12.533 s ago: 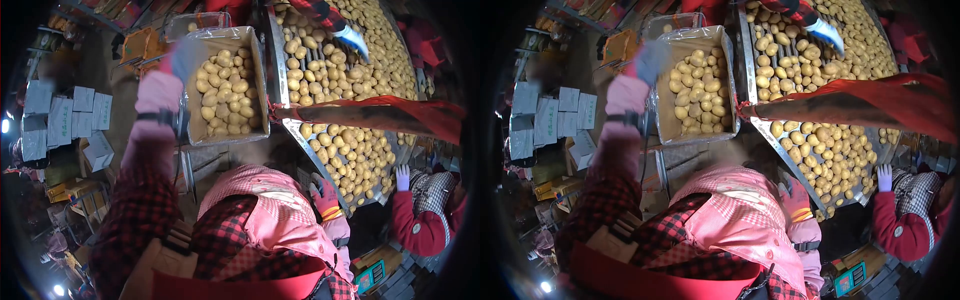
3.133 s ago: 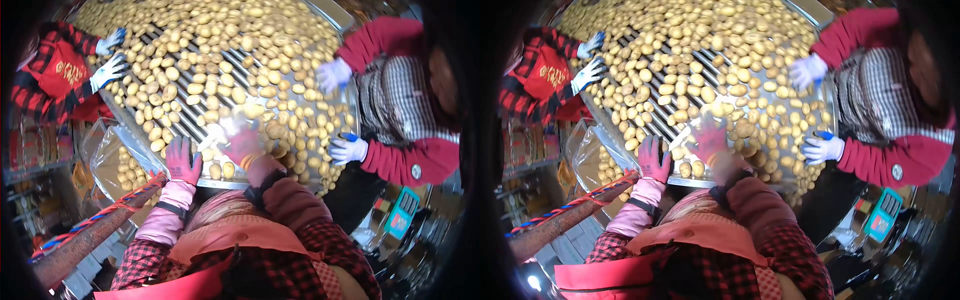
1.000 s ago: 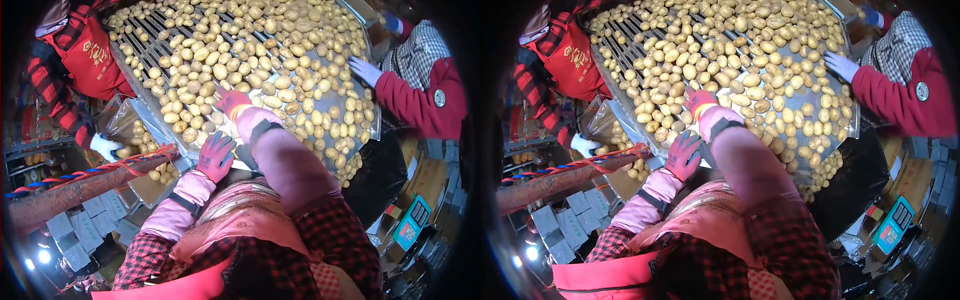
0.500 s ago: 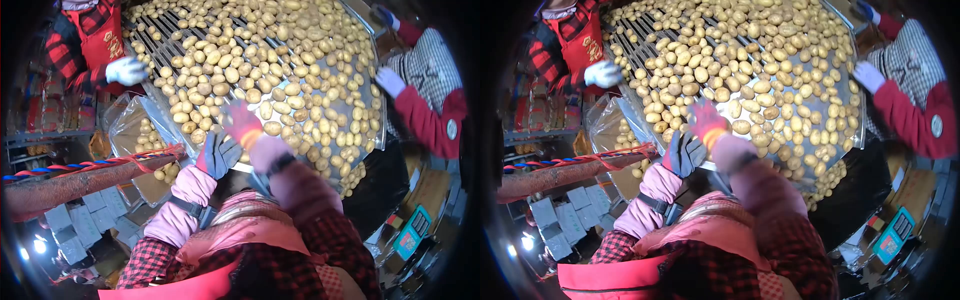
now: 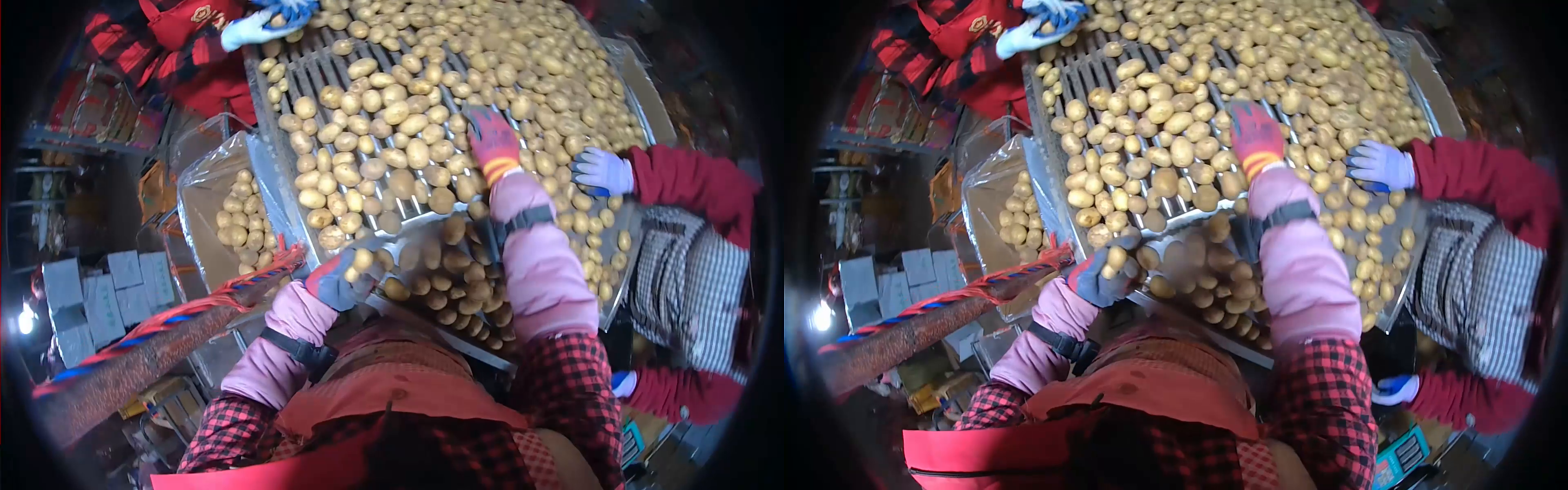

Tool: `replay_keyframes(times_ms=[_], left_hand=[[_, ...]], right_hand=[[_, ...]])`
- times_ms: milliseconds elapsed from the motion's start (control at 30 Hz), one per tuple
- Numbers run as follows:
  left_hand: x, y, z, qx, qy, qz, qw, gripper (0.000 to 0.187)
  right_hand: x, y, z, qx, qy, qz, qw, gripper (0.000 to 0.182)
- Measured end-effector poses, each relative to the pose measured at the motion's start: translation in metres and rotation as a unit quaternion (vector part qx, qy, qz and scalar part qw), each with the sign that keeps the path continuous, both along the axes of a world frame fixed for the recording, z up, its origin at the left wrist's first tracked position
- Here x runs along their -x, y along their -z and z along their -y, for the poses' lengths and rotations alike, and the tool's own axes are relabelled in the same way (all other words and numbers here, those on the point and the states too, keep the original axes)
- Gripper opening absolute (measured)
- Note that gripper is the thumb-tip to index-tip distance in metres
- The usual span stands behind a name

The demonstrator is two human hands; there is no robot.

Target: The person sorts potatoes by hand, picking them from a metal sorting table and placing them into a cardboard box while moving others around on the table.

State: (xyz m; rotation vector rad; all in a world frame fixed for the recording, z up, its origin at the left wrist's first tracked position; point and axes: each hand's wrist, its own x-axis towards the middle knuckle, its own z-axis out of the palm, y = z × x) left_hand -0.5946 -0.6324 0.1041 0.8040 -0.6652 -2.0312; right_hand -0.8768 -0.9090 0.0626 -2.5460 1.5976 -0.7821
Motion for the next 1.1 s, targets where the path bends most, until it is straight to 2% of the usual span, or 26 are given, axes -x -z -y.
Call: replay_keyframes(times_ms=[33, 67, 100, 133, 167, 233, 300, 400, 467, 500, 600, 667, 733, 800, 867, 933, 1000, 1100], left_hand=[[0.001, 0.0, -0.001, -0.026, -0.004, -0.003, 1.0, 0.064], [-0.004, 0.017, -0.015, -0.248, -0.048, -0.203, 0.946, 0.061], [-0.008, 0.013, -0.019, -0.276, -0.063, -0.24, 0.929, 0.058], [-0.009, 0.008, -0.023, -0.301, -0.078, -0.279, 0.909, 0.055], [-0.009, 0.004, -0.028, -0.324, -0.091, -0.319, 0.886, 0.053], [-0.01, 0.007, -0.037, -0.253, -0.115, -0.306, 0.911, 0.049], [-0.013, 0.007, -0.043, -0.234, -0.134, -0.242, 0.932, 0.048], [-0.007, -0.026, -0.038, -0.274, -0.154, -0.101, 0.944, 0.047], [-0.005, -0.042, -0.036, -0.279, -0.148, -0.046, 0.948, 0.046], [-0.012, -0.031, -0.046, -0.255, -0.142, -0.091, 0.952, 0.045], [-0.021, -0.036, -0.058, -0.196, -0.144, -0.108, 0.964, 0.044], [-0.027, -0.038, -0.066, -0.185, -0.129, -0.212, 0.951, 0.044], [-0.037, -0.043, -0.072, -0.172, -0.118, -0.221, 0.953, 0.045], [-0.043, -0.043, -0.084, -0.169, -0.11, -0.146, 0.969, 0.045], [-0.042, -0.04, -0.099, -0.132, -0.112, 0.002, 0.985, 0.041], [-0.047, -0.029, -0.113, -0.136, -0.106, 0.11, 0.979, 0.04], [-0.05, 0.0, -0.13, -0.188, -0.082, 0.174, 0.963, 0.041], [-0.025, -0.03, -0.101, -0.236, -0.083, 0.029, 0.968, 0.036]], right_hand=[[-0.007, 0.013, 0.03, -0.02, -0.036, -0.081, 0.996, 0.04], [-0.017, 0.013, 0.056, -0.115, -0.022, -0.183, 0.976, 0.039], [-0.018, 0.007, 0.068, -0.093, -0.043, -0.135, 0.986, 0.038], [-0.025, 0.0, 0.079, -0.084, -0.039, -0.199, 0.976, 0.039], [-0.034, -0.017, 0.093, -0.162, -0.01, -0.24, 0.957, 0.037], [-0.048, -0.029, 0.121, -0.205, -0.017, -0.295, 0.933, 0.033], [-0.063, -0.028, 0.13, -0.22, -0.016, -0.348, 0.911, 0.032], [-0.076, -0.018, 0.12, -0.18, -0.031, -0.393, 0.901, 0.033], [-0.083, -0.01, 0.127, -0.226, 0.015, -0.387, 0.894, 0.032], [-0.084, -0.007, 0.128, -0.243, 0.054, -0.351, 0.903, 0.029], [-0.068, 0.002, 0.125, -0.244, 0.103, -0.276, 0.924, 0.038], [-0.064, -0.001, 0.119, -0.251, 0.085, -0.269, 0.926, 0.043], [-0.067, -0.005, 0.116, -0.279, 0.125, -0.283, 0.909, 0.042], [-0.062, 0.0, 0.113, -0.256, 0.137, -0.3, 0.909, 0.04], [-0.047, 0.007, 0.103, -0.245, 0.145, -0.29, 0.914, 0.038], [-0.04, 0.014, 0.098, -0.232, 0.149, -0.275, 0.921, 0.037], [-0.037, 0.013, 0.088, -0.188, 0.116, -0.244, 0.944, 0.038], [-0.031, 0.026, 0.105, -0.219, 0.121, -0.235, 0.939, 0.038]])
